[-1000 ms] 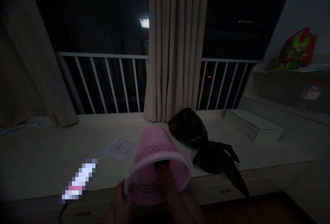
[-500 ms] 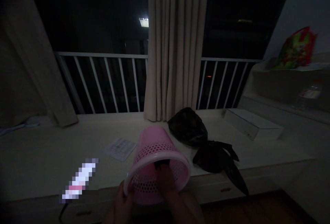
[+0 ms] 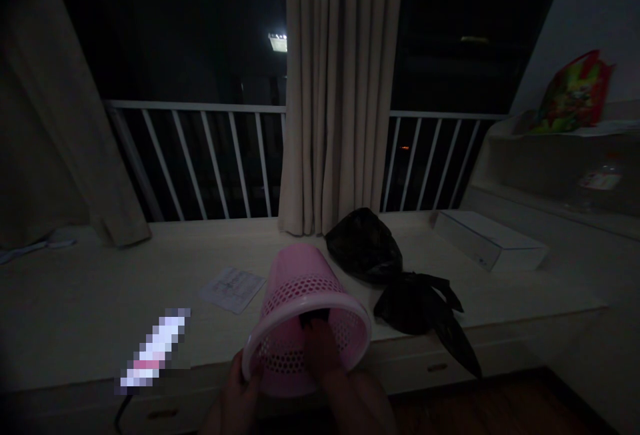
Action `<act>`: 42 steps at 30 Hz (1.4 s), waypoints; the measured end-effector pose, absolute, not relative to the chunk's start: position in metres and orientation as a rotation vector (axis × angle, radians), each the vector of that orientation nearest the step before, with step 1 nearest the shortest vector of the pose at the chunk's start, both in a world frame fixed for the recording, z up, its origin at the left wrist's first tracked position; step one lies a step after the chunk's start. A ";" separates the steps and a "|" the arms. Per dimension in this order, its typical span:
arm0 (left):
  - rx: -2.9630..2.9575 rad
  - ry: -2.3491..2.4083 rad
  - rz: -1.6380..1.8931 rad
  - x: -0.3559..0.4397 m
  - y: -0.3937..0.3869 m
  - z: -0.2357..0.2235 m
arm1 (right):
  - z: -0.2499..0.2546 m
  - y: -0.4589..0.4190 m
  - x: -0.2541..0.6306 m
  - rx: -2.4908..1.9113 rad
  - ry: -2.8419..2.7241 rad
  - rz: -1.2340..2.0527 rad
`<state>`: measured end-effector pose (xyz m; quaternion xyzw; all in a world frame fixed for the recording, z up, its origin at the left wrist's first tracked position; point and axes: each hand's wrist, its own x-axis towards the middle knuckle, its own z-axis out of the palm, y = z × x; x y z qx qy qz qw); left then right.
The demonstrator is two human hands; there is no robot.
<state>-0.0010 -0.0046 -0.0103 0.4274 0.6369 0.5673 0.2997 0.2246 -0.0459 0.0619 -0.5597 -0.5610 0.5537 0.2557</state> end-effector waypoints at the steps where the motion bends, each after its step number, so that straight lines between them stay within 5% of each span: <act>1: 1.130 1.684 1.498 -0.001 -0.005 -0.009 | 0.065 -0.046 0.224 -1.542 -1.493 1.527; 23: 1.153 1.588 1.628 0.003 -0.004 -0.015 | 0.024 -0.038 0.220 -1.686 -1.042 1.566; 29: 1.114 1.659 1.611 0.003 -0.003 -0.015 | 0.007 -0.044 0.232 -1.815 -1.201 1.286; 42: 1.114 1.641 1.582 0.001 -0.003 -0.007 | 0.106 -0.055 0.217 -1.719 -1.096 1.547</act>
